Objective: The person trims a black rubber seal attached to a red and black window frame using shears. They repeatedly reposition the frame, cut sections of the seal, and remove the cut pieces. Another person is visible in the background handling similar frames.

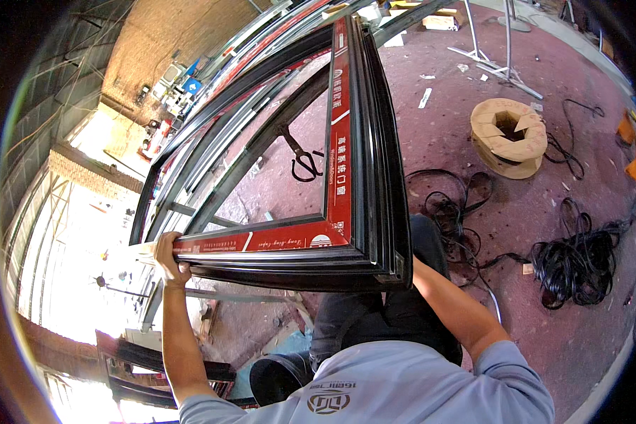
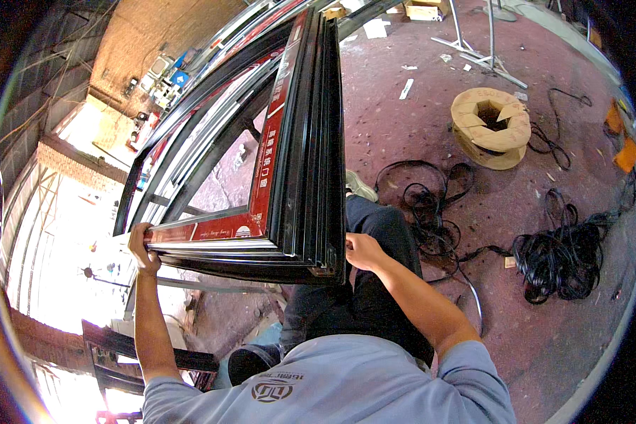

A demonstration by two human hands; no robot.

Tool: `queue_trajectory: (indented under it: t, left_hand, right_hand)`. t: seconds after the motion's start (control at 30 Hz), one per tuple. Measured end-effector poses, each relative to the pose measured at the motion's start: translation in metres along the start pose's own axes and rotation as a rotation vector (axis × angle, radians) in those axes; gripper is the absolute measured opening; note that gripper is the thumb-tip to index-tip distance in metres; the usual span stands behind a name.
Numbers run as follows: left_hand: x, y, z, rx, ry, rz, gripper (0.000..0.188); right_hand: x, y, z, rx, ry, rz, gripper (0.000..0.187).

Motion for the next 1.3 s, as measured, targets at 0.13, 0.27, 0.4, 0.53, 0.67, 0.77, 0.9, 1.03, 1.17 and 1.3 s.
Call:
queue_trajectory:
  t: [0.13, 0.27, 0.4, 0.53, 0.67, 0.77, 0.9, 1.03, 1.17, 1.3]
  left_hand:
    - [0.001, 0.002, 0.001, -0.004, -0.007, 0.019, 0.092]
    - [-0.001, 0.005, 0.000, 0.010, -0.009, 0.028, 0.091]
    - [-0.004, 0.005, -0.001, -0.004, 0.030, -0.008, 0.092]
    - [0.002, 0.006, -0.002, 0.035, 0.029, 0.030, 0.091]
    - [0.004, 0.007, -0.004, 0.053, 0.044, 0.065, 0.092]
    - [0.001, 0.005, -0.005, 0.055, 0.040, 0.066, 0.092]
    - [0.001, 0.007, -0.005, 0.052, 0.053, 0.032, 0.089]
    - [0.000, 0.011, -0.003, 0.048, 0.044, 0.047, 0.089]
    - [0.003, 0.004, -0.008, 0.056, 0.058, 0.047, 0.091]
    - [0.003, 0.005, -0.008, 0.054, 0.063, 0.069, 0.093]
  right_hand:
    - [0.001, 0.000, -0.001, -0.041, 0.016, -0.009, 0.006]
    - [0.005, -0.012, 0.009, -0.030, 0.028, 0.028, 0.009]
    - [-0.001, -0.002, 0.019, -0.567, 0.434, -0.021, 0.016]
    - [0.010, -0.053, 0.105, -0.486, 1.057, 0.248, 0.007]
    - [0.038, -0.186, 0.176, -0.307, 1.035, 0.765, 0.012]
    - [0.043, -0.255, 0.188, 0.014, 0.831, 1.112, 0.016]
    - [0.030, -0.280, 0.187, 0.106, 0.590, 1.252, 0.018]
    - [0.029, -0.285, 0.184, 0.111, 0.536, 1.279, 0.021]
    - [0.029, -0.290, 0.177, 0.057, 0.561, 1.308, 0.025]
    - [0.024, -0.292, 0.178, 0.096, 0.546, 1.356, 0.027]
Point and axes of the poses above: each hand's wrist, its own x-axis away from the middle knuckle, its own z-axis out of the back of the hand, y = z × x, the point moved 2 cm from there along -x, towards the middle knuckle, and after that the axes turned 11 degrees about z, right-handed, at the moved point
